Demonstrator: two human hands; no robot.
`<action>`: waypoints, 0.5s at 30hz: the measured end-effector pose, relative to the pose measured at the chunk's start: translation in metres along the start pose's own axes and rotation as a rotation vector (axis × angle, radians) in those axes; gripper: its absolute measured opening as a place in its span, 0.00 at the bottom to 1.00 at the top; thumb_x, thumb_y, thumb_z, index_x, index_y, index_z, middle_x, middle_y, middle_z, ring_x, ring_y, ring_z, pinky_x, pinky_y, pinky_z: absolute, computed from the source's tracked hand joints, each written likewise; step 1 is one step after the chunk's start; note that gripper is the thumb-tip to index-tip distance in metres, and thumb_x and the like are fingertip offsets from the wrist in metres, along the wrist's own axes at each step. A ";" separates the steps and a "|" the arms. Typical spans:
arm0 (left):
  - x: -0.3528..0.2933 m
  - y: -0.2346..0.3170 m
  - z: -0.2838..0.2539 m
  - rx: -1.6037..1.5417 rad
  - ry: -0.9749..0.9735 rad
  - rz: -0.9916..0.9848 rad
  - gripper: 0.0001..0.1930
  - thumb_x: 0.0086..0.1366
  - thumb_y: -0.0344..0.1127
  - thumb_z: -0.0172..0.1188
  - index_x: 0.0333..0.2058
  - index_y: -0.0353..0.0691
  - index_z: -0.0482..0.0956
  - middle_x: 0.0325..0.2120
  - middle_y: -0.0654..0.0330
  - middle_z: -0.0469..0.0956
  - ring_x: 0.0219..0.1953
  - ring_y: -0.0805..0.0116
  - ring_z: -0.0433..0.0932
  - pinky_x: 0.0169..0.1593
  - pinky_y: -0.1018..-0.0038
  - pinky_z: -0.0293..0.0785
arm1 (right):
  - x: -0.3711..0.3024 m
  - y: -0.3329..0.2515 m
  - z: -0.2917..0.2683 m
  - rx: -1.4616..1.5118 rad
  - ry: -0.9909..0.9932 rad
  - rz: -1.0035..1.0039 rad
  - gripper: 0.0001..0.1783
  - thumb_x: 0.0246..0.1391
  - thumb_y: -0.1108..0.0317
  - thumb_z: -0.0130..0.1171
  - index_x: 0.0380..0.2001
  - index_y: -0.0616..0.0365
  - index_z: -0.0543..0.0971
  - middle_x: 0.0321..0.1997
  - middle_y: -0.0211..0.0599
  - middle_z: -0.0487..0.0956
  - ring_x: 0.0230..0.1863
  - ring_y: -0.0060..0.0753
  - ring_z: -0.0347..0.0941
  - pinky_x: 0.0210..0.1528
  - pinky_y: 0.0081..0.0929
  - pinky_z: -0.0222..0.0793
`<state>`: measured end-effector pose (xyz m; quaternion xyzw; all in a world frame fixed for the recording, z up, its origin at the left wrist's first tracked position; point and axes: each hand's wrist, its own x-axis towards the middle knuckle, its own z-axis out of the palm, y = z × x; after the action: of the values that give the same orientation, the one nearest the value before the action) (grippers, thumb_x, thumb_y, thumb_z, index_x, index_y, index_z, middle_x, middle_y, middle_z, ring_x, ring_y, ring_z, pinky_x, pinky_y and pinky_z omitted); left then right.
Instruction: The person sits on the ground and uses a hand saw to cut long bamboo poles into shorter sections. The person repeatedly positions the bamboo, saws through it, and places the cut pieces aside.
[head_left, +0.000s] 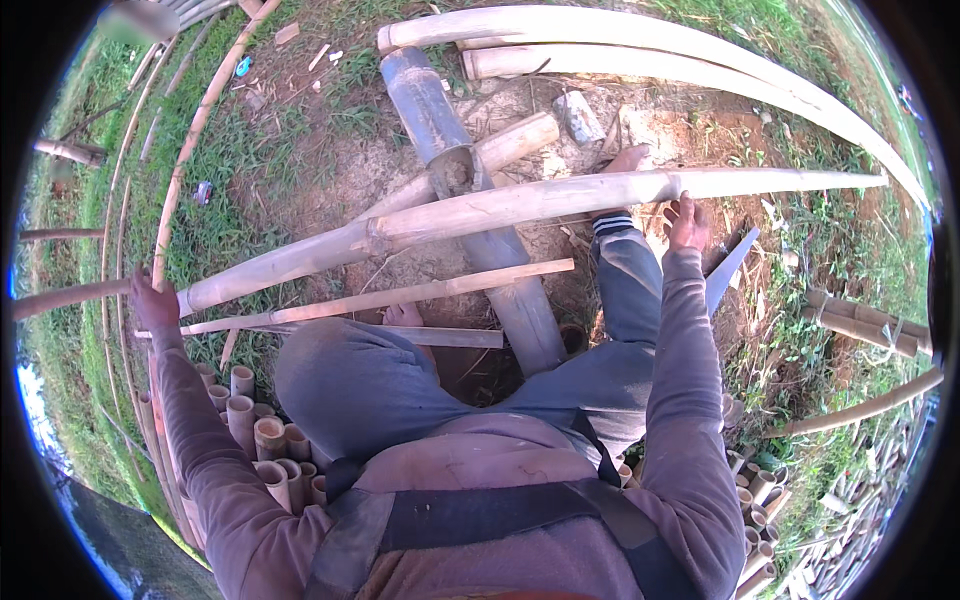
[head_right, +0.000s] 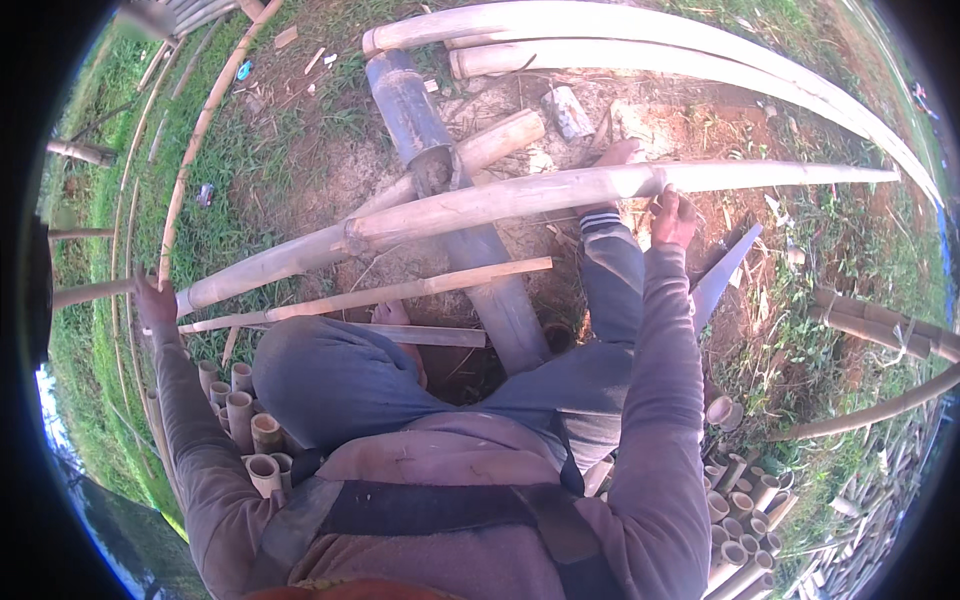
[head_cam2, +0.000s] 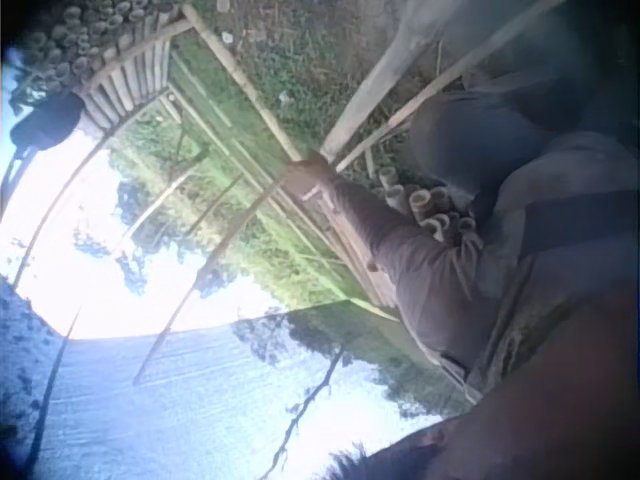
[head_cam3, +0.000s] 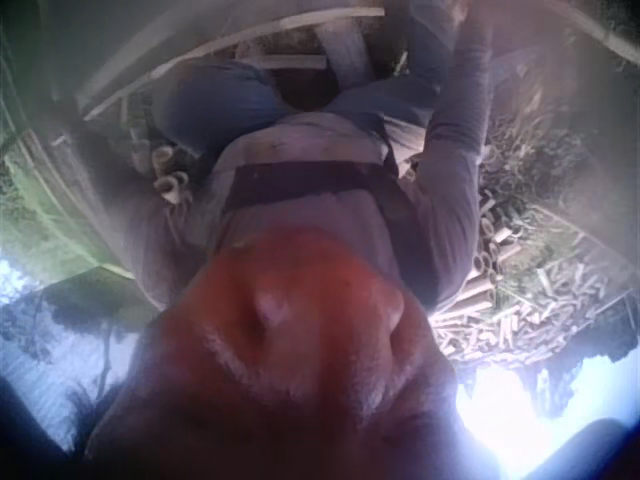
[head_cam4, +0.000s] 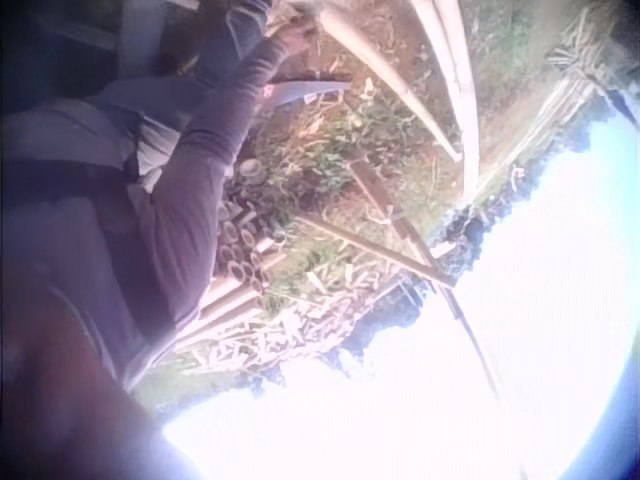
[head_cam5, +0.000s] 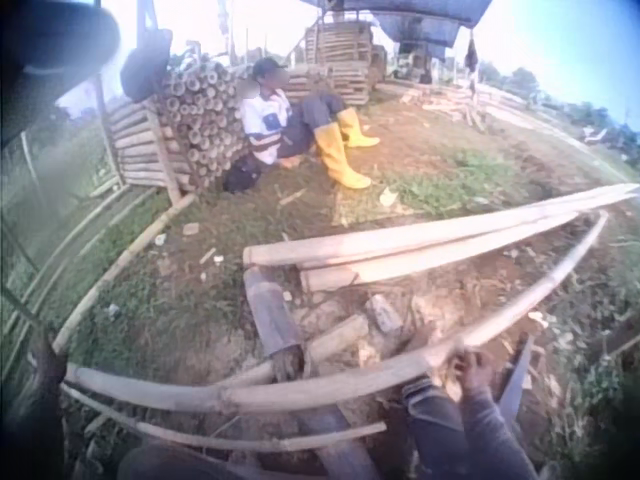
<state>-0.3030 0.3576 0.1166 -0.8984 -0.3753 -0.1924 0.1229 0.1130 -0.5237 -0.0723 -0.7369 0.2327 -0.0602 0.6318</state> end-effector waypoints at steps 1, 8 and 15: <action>0.008 0.069 0.018 -0.228 0.022 0.226 0.33 0.63 0.34 0.69 0.67 0.42 0.71 0.62 0.47 0.77 0.66 0.43 0.74 0.68 0.54 0.70 | 0.023 0.029 -0.018 -0.141 0.060 -0.023 0.32 0.66 0.40 0.63 0.56 0.59 0.78 0.49 0.38 0.84 0.41 0.32 0.84 0.35 0.32 0.74; -0.098 0.365 -0.019 -0.523 -0.661 0.876 0.51 0.48 0.59 0.78 0.70 0.48 0.70 0.62 0.47 0.76 0.64 0.44 0.74 0.70 0.50 0.65 | -0.025 0.009 0.028 0.154 0.080 0.351 0.45 0.59 0.27 0.60 0.68 0.46 0.72 0.62 0.37 0.79 0.58 0.42 0.77 0.52 0.50 0.71; -0.126 0.368 0.007 -0.402 -0.983 1.059 0.41 0.42 0.58 0.76 0.55 0.46 0.80 0.46 0.53 0.83 0.48 0.46 0.83 0.60 0.51 0.74 | 0.000 -0.004 0.012 0.433 -0.040 0.459 0.34 0.64 0.37 0.59 0.62 0.49 0.74 0.56 0.43 0.80 0.58 0.49 0.78 0.61 0.60 0.75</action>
<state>-0.1167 0.0276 0.0264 -0.9463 0.1381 0.2512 -0.1494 0.1188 -0.5131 -0.0711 -0.5144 0.3624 0.0502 0.7756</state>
